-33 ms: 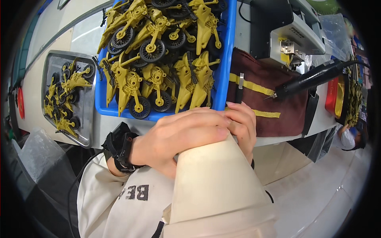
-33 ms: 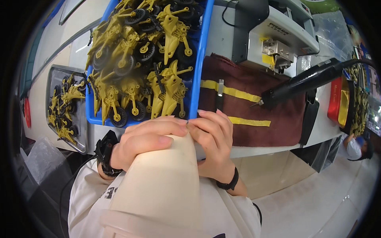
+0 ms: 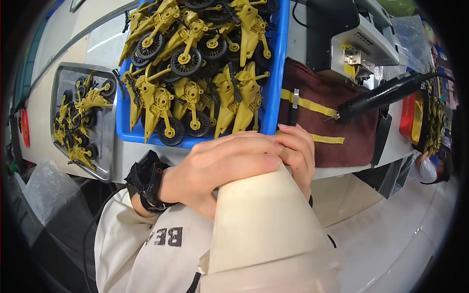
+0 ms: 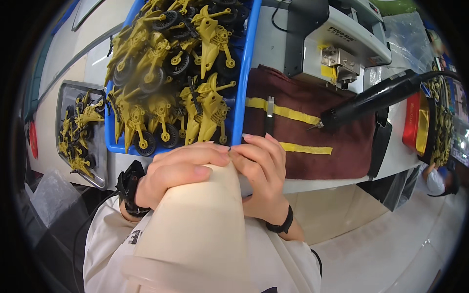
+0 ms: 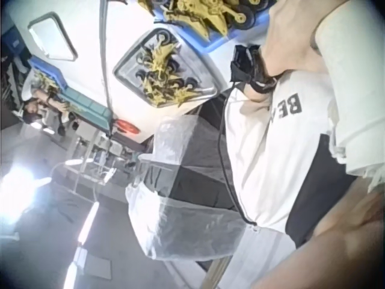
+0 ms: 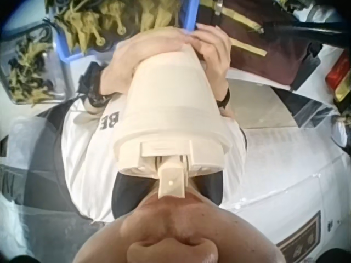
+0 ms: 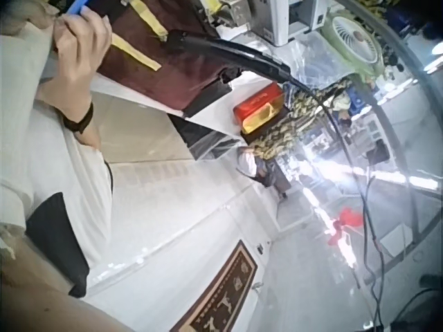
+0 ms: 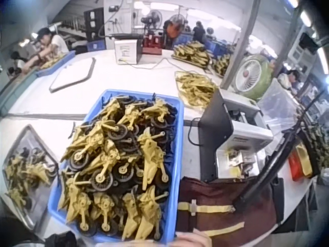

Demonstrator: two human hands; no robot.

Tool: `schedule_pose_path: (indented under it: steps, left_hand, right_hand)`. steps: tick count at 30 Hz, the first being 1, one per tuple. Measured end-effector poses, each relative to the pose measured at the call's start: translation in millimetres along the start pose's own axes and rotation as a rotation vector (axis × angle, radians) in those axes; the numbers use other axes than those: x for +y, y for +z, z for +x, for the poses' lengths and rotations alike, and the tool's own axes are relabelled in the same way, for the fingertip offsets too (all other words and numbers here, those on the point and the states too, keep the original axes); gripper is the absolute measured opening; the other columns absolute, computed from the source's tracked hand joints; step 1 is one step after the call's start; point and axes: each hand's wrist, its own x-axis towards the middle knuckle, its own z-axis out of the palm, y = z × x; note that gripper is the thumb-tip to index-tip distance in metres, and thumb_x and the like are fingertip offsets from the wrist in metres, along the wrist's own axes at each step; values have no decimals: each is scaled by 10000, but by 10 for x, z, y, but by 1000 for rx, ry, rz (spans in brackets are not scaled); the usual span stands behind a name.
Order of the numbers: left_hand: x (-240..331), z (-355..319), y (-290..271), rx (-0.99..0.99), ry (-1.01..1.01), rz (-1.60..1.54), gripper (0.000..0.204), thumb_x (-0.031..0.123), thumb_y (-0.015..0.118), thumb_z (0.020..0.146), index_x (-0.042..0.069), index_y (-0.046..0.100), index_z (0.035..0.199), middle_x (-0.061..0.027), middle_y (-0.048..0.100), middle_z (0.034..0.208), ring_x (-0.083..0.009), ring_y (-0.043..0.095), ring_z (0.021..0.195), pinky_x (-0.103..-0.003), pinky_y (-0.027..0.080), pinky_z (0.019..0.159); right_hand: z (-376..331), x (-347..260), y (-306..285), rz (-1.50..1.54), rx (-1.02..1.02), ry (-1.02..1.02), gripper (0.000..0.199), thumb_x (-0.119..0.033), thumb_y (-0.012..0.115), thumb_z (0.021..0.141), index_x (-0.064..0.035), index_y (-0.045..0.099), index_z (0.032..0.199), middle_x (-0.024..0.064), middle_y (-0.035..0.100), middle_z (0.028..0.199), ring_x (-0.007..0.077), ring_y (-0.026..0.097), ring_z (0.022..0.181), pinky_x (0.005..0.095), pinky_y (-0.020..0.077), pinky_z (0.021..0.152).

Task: Assembling plastic toy motorcycle parts using a handheld powered screwdriver.

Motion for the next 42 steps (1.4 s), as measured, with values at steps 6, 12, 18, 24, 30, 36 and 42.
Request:
schedule_pose_path:
  steps: [6,12,18,24,30,36,42]
  left_hand:
    - [-26,33,-29,-12,-40,-76,543,157,776,715,-18,565,1184,-202,620,1102,-379,635,983,-422,531,833]
    - [-24,-15,-107,-120,-34,-121,721,232,798,709,-28,469,1296,-253,527,1246,-404,551,1126,-463,457,948]
    - [283,-111,-518,-35,-337,-251,747,69,562,703,-63,319,1397,-310,312,1432,-398,358,1328,-469,279,1093]
    - [690,95,-825,14,-409,165,710,9,556,659,-57,400,1348,-290,370,1407,-374,424,1282,-432,337,1060]
    - [287,451,-880,-369,-372,503,636,-42,619,674,28,485,1292,-213,461,1344,-365,460,1232,-429,336,1047]
    - [219,557,-630,-566,-227,812,701,98,766,637,88,501,1285,-181,409,1386,-347,435,1219,-464,334,997]
    - [-35,615,-462,-662,-123,1053,679,176,754,620,131,531,1261,-188,396,1397,-322,429,1203,-459,336,964]
  right_hand:
    - [-5,5,-27,3,-21,51,520,-267,793,559,-47,621,997,97,619,1033,321,566,1076,497,385,961]
    - [-50,3,31,61,-37,65,577,-258,805,583,-37,584,1068,105,594,1089,331,533,1128,498,382,969]
    - [-103,100,-227,159,-61,104,783,-342,837,629,8,486,1234,188,495,1252,364,493,1164,467,402,965]
    - [259,628,-1207,198,825,322,498,-258,466,978,20,340,1371,167,495,1243,294,530,1123,422,450,931]
    - [510,1221,-1434,437,564,612,467,-204,525,965,-26,364,1365,92,551,1162,177,563,1040,383,464,888]
    - [712,1248,-1276,355,515,576,399,-138,592,921,4,455,1268,54,564,1055,133,565,924,298,471,815]
    - [536,780,-1064,454,617,302,589,-118,552,872,42,307,1383,128,554,1021,213,600,877,351,511,790]
